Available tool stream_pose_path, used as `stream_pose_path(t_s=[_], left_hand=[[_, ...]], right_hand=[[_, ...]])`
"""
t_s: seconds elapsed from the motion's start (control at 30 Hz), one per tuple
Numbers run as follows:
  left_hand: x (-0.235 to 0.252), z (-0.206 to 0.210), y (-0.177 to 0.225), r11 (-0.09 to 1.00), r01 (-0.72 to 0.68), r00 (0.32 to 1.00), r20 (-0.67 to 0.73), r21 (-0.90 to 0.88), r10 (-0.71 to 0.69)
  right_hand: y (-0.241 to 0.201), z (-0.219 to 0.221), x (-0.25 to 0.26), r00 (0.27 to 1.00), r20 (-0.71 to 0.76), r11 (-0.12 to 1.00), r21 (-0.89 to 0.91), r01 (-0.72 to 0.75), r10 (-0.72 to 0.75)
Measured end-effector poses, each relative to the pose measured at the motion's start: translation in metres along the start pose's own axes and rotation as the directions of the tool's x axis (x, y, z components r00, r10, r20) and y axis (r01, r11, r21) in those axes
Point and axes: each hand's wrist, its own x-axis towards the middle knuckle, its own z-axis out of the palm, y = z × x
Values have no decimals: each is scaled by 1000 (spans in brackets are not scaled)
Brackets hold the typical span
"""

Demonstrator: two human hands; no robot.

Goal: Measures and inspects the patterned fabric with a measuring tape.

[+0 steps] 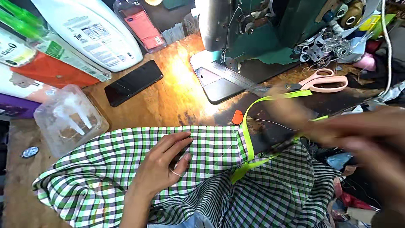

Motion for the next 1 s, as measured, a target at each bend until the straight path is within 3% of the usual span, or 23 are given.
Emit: stream_pose_path(t_s=[0.07,0.1,0.17,0.27,0.4,0.5,0.67,0.93,1.0], left_hand=[[0,2,-1,1000,-18,1000,-19,19,19],[0,2,-1,1000,-17,1000,-21,10,17],[0,0,-4,999,1,1000,-16,-43,-2],[4,-10,1,993,88,996,34,-76,-85],[20,-8,23,976,199,979,31,87,-203],[27,15,20,978,103,994,-56,179,-95],[26,22,14,989,-140,990,36,49,138],[27,20,12,992,-123,984,137,40,116],[28,20,12,992,-124,984,137,37,118]], right_hand=[[-7,44,24,980,130,983,126,135,-151],[-6,66,32,966,205,979,165,123,-156],[-1,101,40,957,277,986,164,41,-86],[5,124,37,967,251,996,68,-64,45],[12,125,30,969,226,993,38,-115,104],[18,124,30,965,237,991,42,-125,112],[20,122,33,956,258,985,61,-159,138],[36,92,34,913,380,983,47,-179,148],[39,88,36,934,340,991,38,-132,111]])
